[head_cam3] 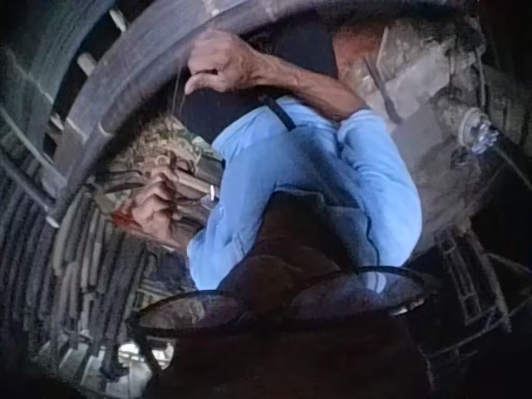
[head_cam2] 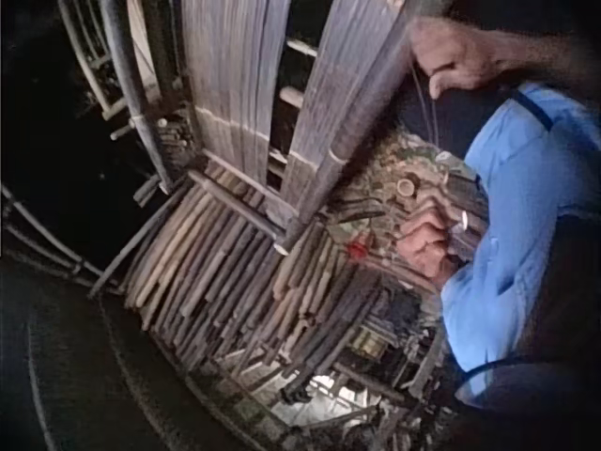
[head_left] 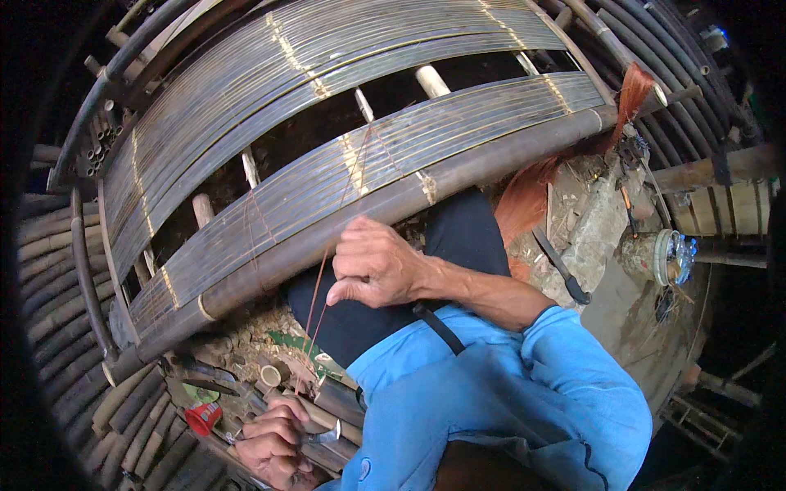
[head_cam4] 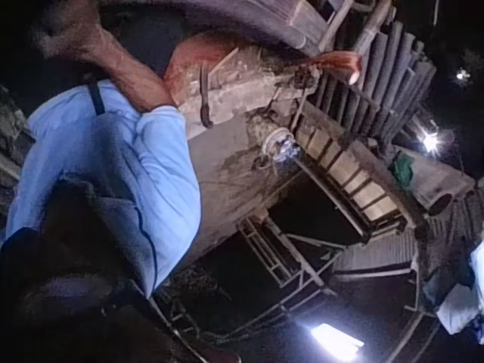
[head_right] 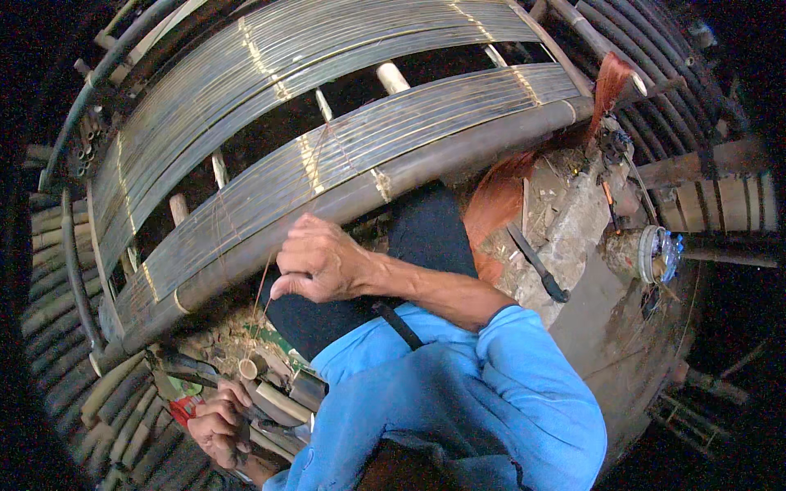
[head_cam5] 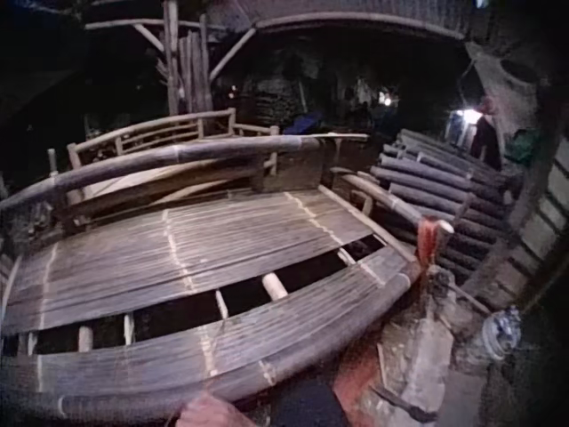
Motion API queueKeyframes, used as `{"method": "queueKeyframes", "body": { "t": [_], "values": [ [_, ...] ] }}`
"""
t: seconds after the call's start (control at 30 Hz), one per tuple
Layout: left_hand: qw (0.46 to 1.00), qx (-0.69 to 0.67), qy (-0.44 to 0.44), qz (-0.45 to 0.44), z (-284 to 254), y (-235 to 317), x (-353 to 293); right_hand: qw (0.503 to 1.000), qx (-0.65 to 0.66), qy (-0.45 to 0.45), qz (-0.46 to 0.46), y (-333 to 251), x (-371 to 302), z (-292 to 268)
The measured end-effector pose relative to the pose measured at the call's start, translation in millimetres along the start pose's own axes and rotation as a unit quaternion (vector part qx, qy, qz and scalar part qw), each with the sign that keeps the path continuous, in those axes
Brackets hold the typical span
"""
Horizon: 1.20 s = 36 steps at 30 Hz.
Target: The person weaves thin bamboo strips through a curved frame using thin wire to secure them in place.
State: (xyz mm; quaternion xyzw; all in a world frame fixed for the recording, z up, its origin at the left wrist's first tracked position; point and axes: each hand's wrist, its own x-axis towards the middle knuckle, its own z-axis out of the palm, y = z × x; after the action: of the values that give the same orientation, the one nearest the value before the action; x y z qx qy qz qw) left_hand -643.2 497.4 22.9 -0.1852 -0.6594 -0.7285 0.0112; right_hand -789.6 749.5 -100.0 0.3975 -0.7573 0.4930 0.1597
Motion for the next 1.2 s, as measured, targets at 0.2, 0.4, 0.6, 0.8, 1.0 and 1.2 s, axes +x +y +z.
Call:
{"method": "queueKeyframes", "body": {
  "t": [0.2,0.4,0.6,0.8,1.0,1.2],
  "values": [
    [0.993,-0.008,-0.105,-0.049,-16,17,-18,0.996,0.016,0.05,0.076,-56,-25,-16],
    [0.986,0.105,0.119,0.052,7,26,0,0.995,0.098,-0.009,0.01,-36,-8,-36],
    [0.768,0.561,-0.309,-0.028,-54,128,-71,0.995,0.086,-0.039,-0.024,-19,5,-60],
    [0.764,0.559,-0.192,-0.257,19,69,69,0.956,0.14,-0.227,0.119,-8,26,-45],
    [0.774,0.569,-0.18,-0.211,24,16,102,0.905,0.416,-0.015,-0.089,-58,49,-8],
    [0.778,0.571,-0.183,-0.188,32,1,114,0.619,0.73,0.059,0.285,-85,83,-22]
  ]
}}
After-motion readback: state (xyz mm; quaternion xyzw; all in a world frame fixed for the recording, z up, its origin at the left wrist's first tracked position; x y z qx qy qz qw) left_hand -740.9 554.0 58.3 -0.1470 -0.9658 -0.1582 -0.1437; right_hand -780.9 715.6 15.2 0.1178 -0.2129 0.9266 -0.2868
